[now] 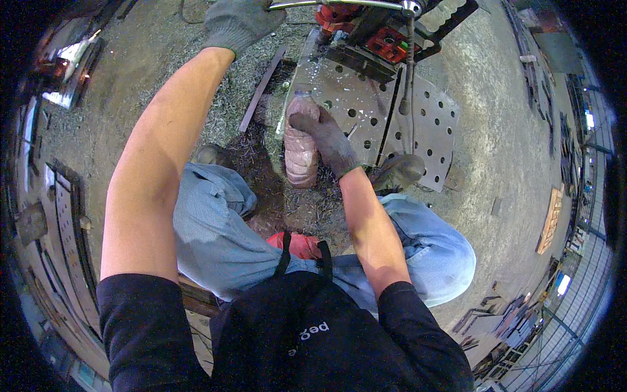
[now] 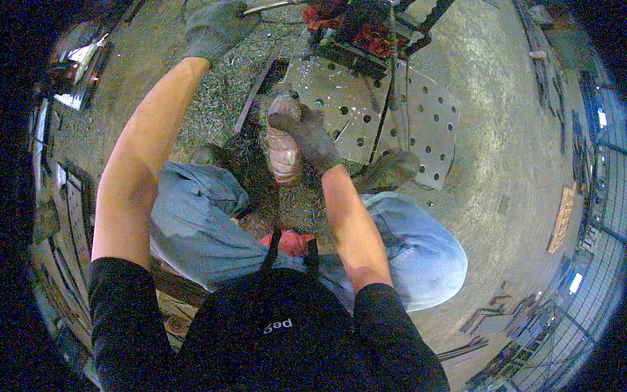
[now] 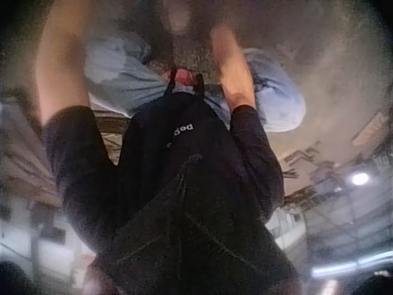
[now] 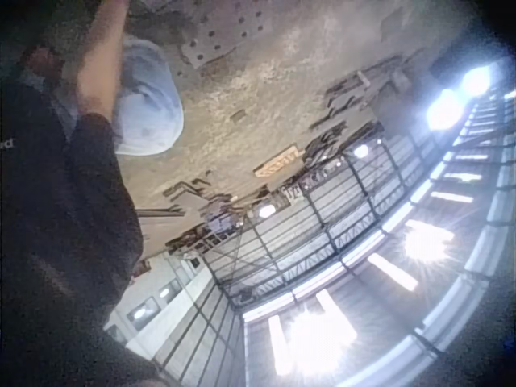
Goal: The person sits on the floor and operates a drill press to drill holes into a metal plate. They repeatedly pour liquid from a plastic bottle onto the drilling area, likely as a coolant or lubricant, and adjust the metal plate between drilling cycles.
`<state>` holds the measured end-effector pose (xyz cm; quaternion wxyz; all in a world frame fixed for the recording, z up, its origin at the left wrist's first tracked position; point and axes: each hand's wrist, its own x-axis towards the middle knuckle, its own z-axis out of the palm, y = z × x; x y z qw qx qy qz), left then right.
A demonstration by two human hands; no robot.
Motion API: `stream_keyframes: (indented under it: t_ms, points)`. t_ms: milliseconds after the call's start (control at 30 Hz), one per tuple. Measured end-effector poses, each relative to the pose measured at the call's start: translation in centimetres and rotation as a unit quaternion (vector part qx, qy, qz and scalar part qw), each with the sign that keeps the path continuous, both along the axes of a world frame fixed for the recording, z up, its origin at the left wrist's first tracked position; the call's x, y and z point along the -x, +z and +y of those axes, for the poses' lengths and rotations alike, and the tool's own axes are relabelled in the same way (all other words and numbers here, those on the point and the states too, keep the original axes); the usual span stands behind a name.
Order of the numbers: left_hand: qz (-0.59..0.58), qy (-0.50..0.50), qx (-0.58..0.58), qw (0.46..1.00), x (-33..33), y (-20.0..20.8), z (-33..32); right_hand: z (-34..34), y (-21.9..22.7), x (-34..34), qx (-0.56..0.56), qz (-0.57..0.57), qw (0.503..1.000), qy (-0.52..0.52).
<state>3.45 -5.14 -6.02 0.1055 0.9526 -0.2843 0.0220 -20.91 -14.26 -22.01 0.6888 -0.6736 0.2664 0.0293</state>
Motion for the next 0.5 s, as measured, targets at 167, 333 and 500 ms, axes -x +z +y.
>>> stream_keyframes:
  t_ms: [167,333,500]
  points:
    - [-0.004,-0.006,-0.012,1.0,-0.3,-0.3,0.0,-0.4,-0.5,0.0,-0.002,-0.008,1.0,0.011]
    - [-0.015,-0.005,-0.038,0.999,-0.7,-0.6,-0.2,-0.2,1.6,-0.1,-0.049,-0.002,0.999,0.003]
    - [-0.03,0.001,-0.02,0.999,-0.6,-1.0,0.0,0.2,2.3,-0.1,-0.095,-0.016,0.995,-0.015]
